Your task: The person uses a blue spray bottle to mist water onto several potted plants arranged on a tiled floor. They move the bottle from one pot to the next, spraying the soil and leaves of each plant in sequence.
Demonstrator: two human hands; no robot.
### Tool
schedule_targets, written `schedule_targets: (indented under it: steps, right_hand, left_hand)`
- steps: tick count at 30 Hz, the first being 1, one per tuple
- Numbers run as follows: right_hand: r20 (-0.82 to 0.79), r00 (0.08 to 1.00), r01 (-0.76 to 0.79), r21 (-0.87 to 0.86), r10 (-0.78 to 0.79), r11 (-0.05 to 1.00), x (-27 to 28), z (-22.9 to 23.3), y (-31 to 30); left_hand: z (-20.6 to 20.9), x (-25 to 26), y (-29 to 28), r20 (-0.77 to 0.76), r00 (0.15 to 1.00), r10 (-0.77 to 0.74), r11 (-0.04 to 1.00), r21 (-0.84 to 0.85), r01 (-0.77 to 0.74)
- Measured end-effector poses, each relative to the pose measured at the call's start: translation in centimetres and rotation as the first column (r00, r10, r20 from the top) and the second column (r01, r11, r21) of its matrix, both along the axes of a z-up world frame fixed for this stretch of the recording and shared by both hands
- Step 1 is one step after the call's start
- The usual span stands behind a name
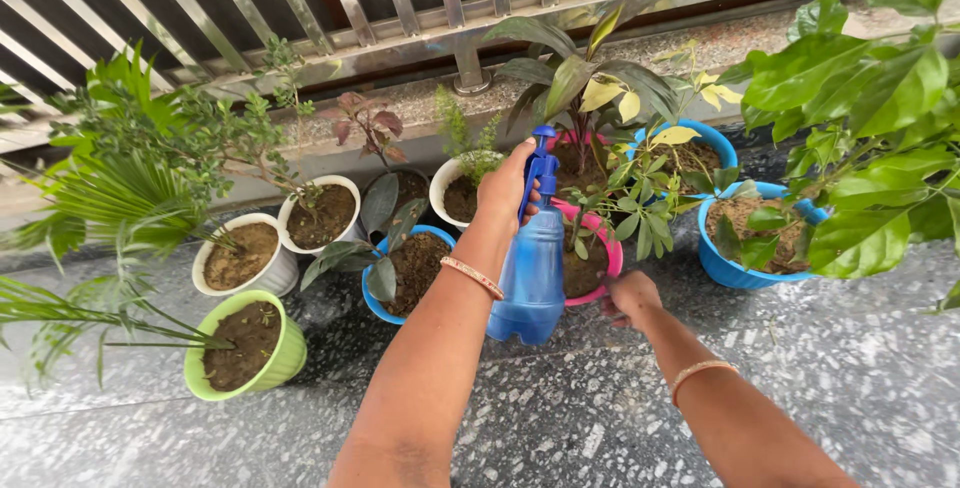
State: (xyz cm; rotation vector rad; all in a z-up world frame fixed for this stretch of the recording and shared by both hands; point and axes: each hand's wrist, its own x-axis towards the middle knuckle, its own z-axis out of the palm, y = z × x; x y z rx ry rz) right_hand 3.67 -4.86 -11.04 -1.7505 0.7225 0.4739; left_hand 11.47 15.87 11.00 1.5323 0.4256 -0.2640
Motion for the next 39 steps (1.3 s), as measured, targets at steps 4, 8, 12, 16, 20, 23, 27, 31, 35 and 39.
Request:
schedule_targets:
  steps: [4, 8, 12, 16, 20, 23, 27, 31, 35, 39]
  right_hand:
    - [0.040, 0.985, 0.166, 0.062, -0.169, 0.984, 0.3, -1.8, -0.1]
    - [0.081, 0.966, 0.232, 0.133, -0.244, 0.964, -0.7, -3.5, -1.0]
    - [0.105, 0.958, 0.234, 0.246, -0.265, 0.941, -2.5, -4.1, -4.1]
    - [0.131, 0.986, 0.068, 0.273, -0.107, 0.960, -6.6, -1.2, -8.5]
    - [0.088, 0.986, -0.144, 0.030, 0.141, 0.989, -11.0, 1.1, -12.2]
    - [0.028, 0.962, -0.269, -0.037, 0.271, 0.962, -12.0, 3.8, -14.2]
    - [0.215, 0.942, -0.245, -0.082, 0.257, 0.966, -13.1, 9.6, -10.5]
    - [0.468, 0.773, -0.320, -0.296, 0.429, 0.900, -12.1, 17.0, -1.3]
    - [0.584, 0.500, -0.183, -0.651, 0.640, 0.736, -10.0, 21.0, 6.5]
    - [0.629, 0.530, -0.225, -0.543, 0.569, 0.809, -2.1, 21.1, 9.2]
  left_hand:
    - [0.9, -0.7, -0.7, 0.028, 0.999, -0.030, 0.999, 0.027, 0.029]
    - [1.3, -1.3, -1.4, 0.018, 0.999, -0.034, 0.999, 0.016, 0.033]
    - [0.9, -1.7, -1.5, 0.011, 0.999, -0.048, 0.998, 0.034, 0.047]
    - [1.3, -3.0, -0.4, 0.047, 0.997, -0.056, 0.997, 0.046, 0.054]
    - [1.8, -6.6, 0.7, 0.069, 0.996, -0.061, 0.997, 0.052, 0.058]
    - [3.0, -9.3, 1.9, 0.065, 0.997, -0.039, 0.998, 0.043, 0.036]
    - [3.1, -12.4, 2.9, 0.056, 0.997, -0.048, 0.999, -0.014, 0.049]
    - [1.6, -13.0, 3.7, 0.070, 0.995, -0.071, 0.995, -0.069, 0.076]
    - [0.2, -8.3, 3.8, 0.034, 0.998, -0.046, 0.999, 0.012, 0.045]
    - [-1.2, 0.2, 4.0, -0.055, 0.993, -0.109, 0.993, 0.027, 0.111]
